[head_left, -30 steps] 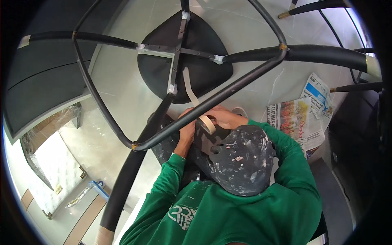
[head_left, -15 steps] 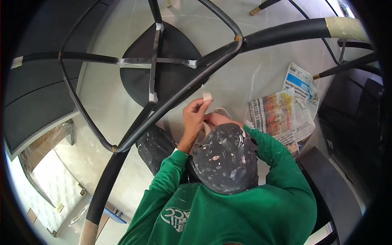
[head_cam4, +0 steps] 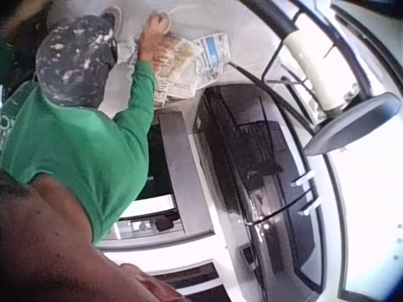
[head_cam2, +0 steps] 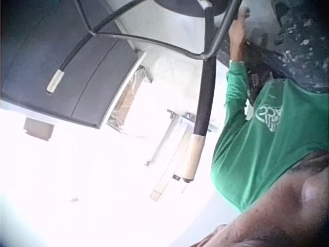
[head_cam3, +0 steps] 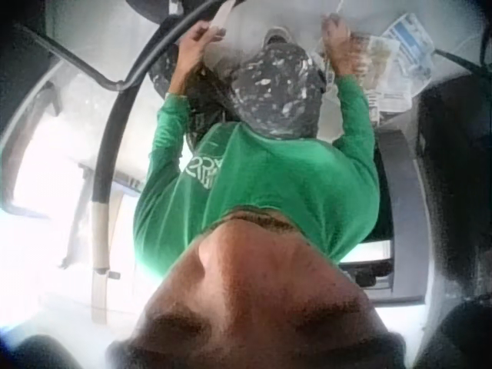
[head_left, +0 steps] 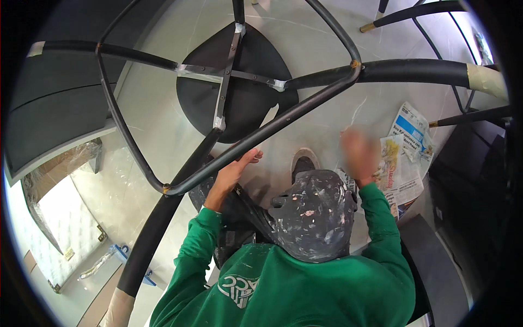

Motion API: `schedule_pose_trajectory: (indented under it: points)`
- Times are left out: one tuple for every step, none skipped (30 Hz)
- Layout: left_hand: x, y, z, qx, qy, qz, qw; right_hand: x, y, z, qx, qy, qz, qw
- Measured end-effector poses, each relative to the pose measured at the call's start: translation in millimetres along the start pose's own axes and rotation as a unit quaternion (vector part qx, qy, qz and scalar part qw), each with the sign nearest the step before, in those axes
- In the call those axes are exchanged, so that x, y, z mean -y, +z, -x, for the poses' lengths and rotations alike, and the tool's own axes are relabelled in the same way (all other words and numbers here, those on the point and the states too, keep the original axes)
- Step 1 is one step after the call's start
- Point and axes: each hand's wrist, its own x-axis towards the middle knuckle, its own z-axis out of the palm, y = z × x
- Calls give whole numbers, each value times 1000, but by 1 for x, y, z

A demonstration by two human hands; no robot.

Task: The person wipes the underside of a black stool with a white cloth and applies masking tape to the metal frame parts.

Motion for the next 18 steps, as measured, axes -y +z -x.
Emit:
schedule_pose_trajectory:
  points:
    - [-1,-3,0,1,3,0,1000,-12,8,6,27,-17,28,999]
    - [0,-4,2,2,4,-1,1000,-12,13,9,27,-19,24,999]
    - [0,-5,1,4,3,-7,1000,-11,18,13,27,-21,21,999]
    - [0,-6,1,6,2,-14,1000,-6,22,14,27,-21,16,999]
    - [1,-7,1,9,1,-21,1000,-3,24,13,34,0,23,999]
    - [3,-9,2,8,-2,-19,1000,0,26,11,41,21,30,998]
    - [6,-10,4,8,-4,-18,1000,7,25,7,47,42,37,997]
    - [7,-12,6,5,-4,-18,1000,20,21,-2,29,13,80,996]
    - [8,-13,7,4,-2,-27,1000,33,14,-11,11,-17,122,992]
    - [7,-12,7,7,-3,-36,999,44,11,-16,-7,-43,167,985]
    - [6,-10,8,12,-2,-44,999,46,21,-17,3,10,51,999]
    - [6,-9,8,8,-5,-37,999,44,36,-20,12,62,-66,996]
    - [7,-7,11,1,-9,-29,1000,46,48,-25,22,112,-182,977]
    - [7,-6,13,-4,-11,-20,1000,53,56,-38,103,200,-288,931]
    - [7,-6,15,1,-16,-24,1000,61,65,-50,180,283,-385,860]
    - [6,-6,17,4,-19,-28,999,67,77,-57,204,307,-425,827]
    - [4,-6,18,6,-23,-34,999,74,92,-61,229,329,-465,789]
    - [1,-6,19,10,-24,-34,999,80,104,-65,254,350,-502,749]
